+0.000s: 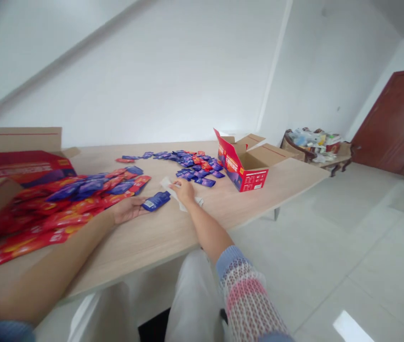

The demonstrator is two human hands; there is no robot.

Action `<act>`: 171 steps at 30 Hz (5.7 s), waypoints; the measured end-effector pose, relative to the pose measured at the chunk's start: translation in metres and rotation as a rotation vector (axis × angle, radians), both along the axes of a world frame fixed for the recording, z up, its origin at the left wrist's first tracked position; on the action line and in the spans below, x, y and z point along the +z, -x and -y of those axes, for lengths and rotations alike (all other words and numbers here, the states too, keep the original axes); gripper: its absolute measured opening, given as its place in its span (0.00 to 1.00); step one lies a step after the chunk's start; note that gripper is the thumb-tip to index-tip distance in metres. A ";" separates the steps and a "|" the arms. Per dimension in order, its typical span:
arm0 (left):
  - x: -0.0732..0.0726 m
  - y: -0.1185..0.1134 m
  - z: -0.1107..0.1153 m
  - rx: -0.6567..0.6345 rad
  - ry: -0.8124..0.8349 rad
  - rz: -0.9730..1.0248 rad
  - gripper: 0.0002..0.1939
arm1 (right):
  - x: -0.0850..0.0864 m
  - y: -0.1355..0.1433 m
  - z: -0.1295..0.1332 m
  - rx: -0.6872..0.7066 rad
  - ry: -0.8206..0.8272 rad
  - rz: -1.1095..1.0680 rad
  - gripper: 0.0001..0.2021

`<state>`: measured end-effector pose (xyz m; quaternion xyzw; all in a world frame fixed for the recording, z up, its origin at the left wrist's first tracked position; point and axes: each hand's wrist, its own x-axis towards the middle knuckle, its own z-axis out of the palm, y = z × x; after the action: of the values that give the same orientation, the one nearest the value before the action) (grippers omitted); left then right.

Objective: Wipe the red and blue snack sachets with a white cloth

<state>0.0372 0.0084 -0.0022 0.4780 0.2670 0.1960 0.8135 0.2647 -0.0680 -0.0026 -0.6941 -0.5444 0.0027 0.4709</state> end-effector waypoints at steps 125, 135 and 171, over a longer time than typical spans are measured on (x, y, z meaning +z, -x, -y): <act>-0.017 -0.004 -0.014 -0.203 -0.067 0.012 0.19 | 0.011 0.034 0.022 0.756 0.332 0.173 0.15; -0.008 -0.006 -0.003 -0.155 -0.057 -0.015 0.22 | -0.001 -0.003 0.010 0.143 0.447 0.256 0.16; -0.013 -0.003 -0.009 -0.163 0.001 0.006 0.20 | 0.002 0.012 0.016 0.537 0.373 0.191 0.15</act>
<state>0.0407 0.0170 -0.0147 0.4969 0.2250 0.1304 0.8279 0.2523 -0.0844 -0.0004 -0.5974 -0.7395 0.1611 0.2652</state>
